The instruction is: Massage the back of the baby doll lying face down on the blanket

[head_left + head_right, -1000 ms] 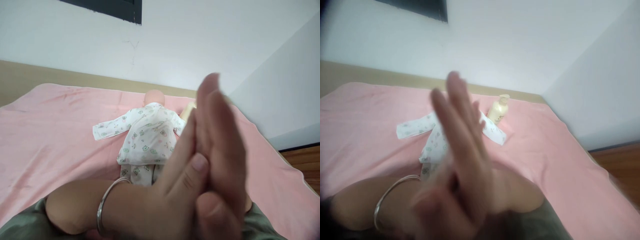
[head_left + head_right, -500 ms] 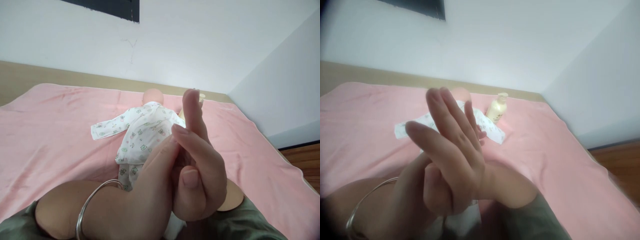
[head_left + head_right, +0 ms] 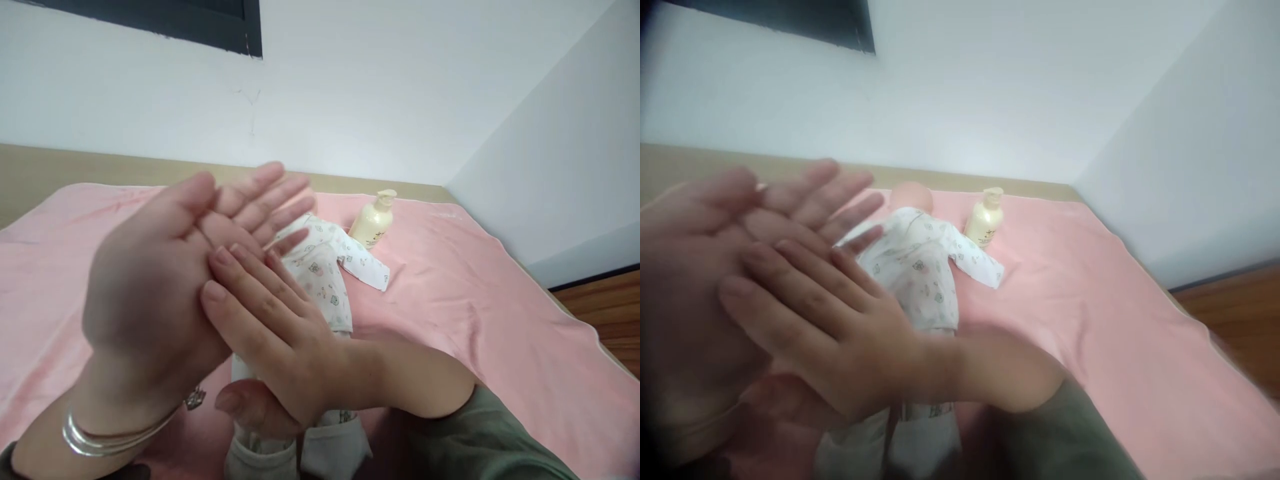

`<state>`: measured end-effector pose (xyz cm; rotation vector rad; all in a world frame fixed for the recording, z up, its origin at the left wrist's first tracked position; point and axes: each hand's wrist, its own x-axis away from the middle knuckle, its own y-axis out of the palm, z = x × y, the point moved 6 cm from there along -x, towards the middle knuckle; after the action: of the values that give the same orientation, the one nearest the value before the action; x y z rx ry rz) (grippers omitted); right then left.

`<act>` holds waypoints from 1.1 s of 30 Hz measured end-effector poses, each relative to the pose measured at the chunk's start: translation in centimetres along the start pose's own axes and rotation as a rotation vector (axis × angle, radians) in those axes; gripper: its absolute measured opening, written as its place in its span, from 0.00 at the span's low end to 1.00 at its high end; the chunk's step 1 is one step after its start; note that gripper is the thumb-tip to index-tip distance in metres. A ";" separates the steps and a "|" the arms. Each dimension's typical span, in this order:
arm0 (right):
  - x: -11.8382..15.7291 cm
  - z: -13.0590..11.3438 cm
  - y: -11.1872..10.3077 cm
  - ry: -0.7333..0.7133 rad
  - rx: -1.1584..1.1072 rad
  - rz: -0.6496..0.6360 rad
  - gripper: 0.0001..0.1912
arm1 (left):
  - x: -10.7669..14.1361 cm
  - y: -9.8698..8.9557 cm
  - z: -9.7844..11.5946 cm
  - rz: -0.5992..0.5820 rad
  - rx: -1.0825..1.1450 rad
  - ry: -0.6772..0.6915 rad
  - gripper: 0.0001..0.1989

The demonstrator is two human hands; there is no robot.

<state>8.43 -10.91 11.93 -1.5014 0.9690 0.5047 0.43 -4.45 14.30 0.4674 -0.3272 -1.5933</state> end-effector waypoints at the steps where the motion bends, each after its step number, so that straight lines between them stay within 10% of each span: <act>1: 0.1 0.4 0.1 -0.031 -0.037 0.017 0.33 | -0.6 -1.0 0.7 0.030 0.017 0.031 0.26; 5: 0.7 3.2 0.1 0.127 -0.180 -0.023 0.31 | -1.9 -2.8 0.7 0.156 0.061 0.280 0.23; 9: 1.0 4.9 0.4 0.348 -0.305 -0.089 0.35 | -1.6 -1.8 -3.9 0.190 -0.065 0.139 0.18; 17: 0.7 3.4 1.0 0.324 -0.472 -0.110 0.44 | -2.3 -2.4 -3.8 0.154 -0.255 0.262 0.19; 28: 3.0 8.2 -0.2 0.926 -1.011 0.202 0.18 | -6.1 -4.7 -5.8 0.161 -0.510 0.346 0.19; 33: 2.7 10.9 -1.2 0.802 -0.625 0.224 0.15 | -8.3 -7.1 -8.4 0.272 -0.662 0.269 0.19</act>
<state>13.25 -1.35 8.50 -2.2471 1.7194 0.3736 -1.44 4.93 4.37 0.1094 0.3290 -1.2589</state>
